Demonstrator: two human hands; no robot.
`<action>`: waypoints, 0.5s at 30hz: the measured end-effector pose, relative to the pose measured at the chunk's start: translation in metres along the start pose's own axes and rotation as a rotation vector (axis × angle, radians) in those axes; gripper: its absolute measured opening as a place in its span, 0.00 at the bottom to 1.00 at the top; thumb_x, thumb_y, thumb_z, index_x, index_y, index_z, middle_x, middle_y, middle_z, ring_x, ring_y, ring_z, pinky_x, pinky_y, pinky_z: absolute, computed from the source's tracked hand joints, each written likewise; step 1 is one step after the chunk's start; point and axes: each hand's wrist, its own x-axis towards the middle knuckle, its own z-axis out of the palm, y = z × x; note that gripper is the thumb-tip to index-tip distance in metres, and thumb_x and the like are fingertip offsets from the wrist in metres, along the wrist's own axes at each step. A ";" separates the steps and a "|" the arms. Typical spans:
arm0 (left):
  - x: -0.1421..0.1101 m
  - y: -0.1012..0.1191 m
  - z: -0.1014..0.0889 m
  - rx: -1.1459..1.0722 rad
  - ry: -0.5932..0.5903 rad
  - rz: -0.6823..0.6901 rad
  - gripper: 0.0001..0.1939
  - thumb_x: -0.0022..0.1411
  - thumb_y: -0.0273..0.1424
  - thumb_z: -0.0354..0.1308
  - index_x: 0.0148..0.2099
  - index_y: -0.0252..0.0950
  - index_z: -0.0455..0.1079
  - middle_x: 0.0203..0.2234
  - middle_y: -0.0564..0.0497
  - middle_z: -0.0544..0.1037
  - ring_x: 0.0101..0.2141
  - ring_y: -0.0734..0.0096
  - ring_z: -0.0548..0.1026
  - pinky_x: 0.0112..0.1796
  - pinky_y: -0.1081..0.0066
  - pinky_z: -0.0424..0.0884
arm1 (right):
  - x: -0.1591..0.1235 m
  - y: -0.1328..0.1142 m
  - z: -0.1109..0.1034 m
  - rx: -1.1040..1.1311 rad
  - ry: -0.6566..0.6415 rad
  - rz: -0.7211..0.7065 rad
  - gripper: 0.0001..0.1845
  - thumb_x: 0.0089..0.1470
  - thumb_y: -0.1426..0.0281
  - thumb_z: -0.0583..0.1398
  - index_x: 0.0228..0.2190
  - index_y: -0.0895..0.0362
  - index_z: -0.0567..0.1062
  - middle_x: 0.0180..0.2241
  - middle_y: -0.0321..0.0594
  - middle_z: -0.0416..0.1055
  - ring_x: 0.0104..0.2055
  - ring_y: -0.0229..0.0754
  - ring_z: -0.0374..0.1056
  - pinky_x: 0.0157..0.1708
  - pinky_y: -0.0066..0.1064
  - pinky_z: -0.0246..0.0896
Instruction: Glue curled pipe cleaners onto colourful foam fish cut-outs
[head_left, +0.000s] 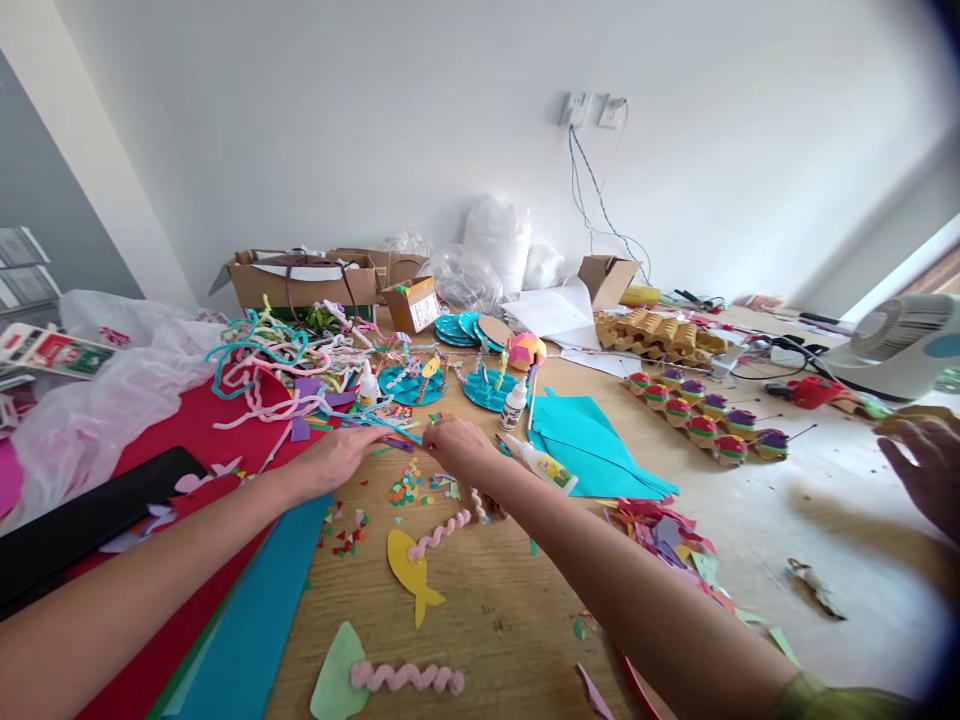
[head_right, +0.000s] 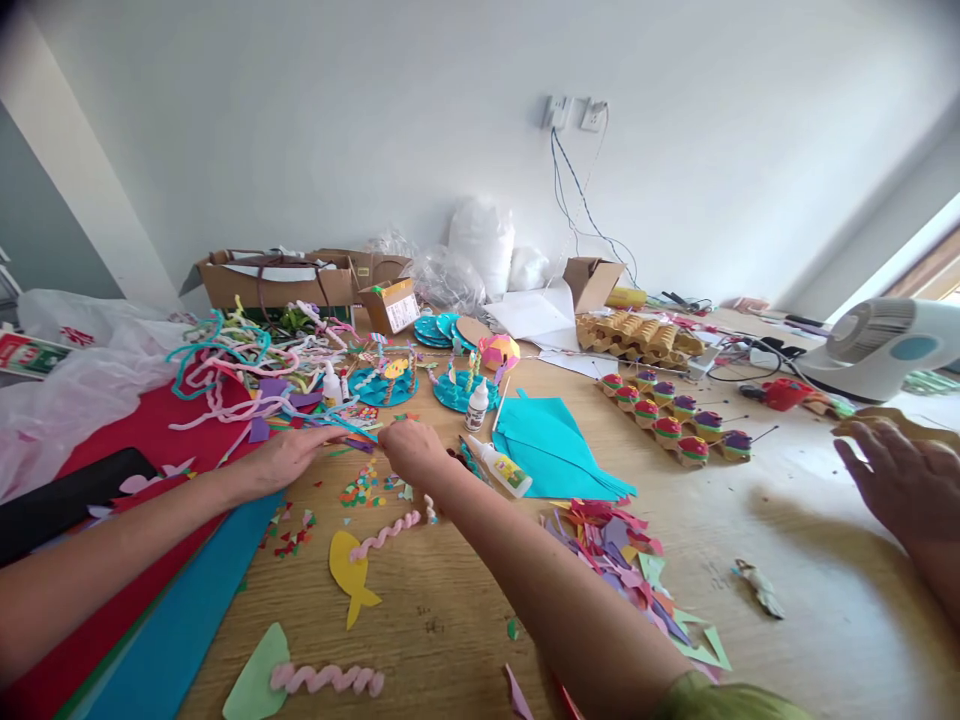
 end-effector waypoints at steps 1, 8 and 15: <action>-0.001 0.001 -0.002 0.004 0.013 -0.012 0.23 0.60 0.23 0.40 0.55 0.34 0.65 0.46 0.45 0.75 0.46 0.62 0.73 0.47 0.65 0.68 | -0.003 0.000 0.000 0.007 -0.001 -0.001 0.14 0.55 0.72 0.52 0.38 0.52 0.76 0.40 0.42 0.75 0.42 0.42 0.70 0.36 0.27 0.60; -0.010 0.016 -0.002 0.003 -0.021 0.002 0.25 0.58 0.21 0.42 0.55 0.38 0.65 0.43 0.50 0.78 0.42 0.67 0.76 0.42 0.71 0.71 | -0.017 0.000 -0.004 0.053 -0.026 0.028 0.14 0.54 0.73 0.53 0.37 0.54 0.77 0.38 0.44 0.76 0.40 0.44 0.71 0.32 0.27 0.60; -0.007 0.023 0.021 -0.001 -0.032 0.086 0.28 0.56 0.18 0.41 0.58 0.38 0.62 0.52 0.48 0.71 0.51 0.68 0.69 0.51 0.67 0.64 | -0.026 -0.006 -0.008 0.141 -0.010 0.016 0.20 0.55 0.75 0.50 0.47 0.51 0.71 0.42 0.37 0.75 0.43 0.37 0.71 0.35 0.22 0.59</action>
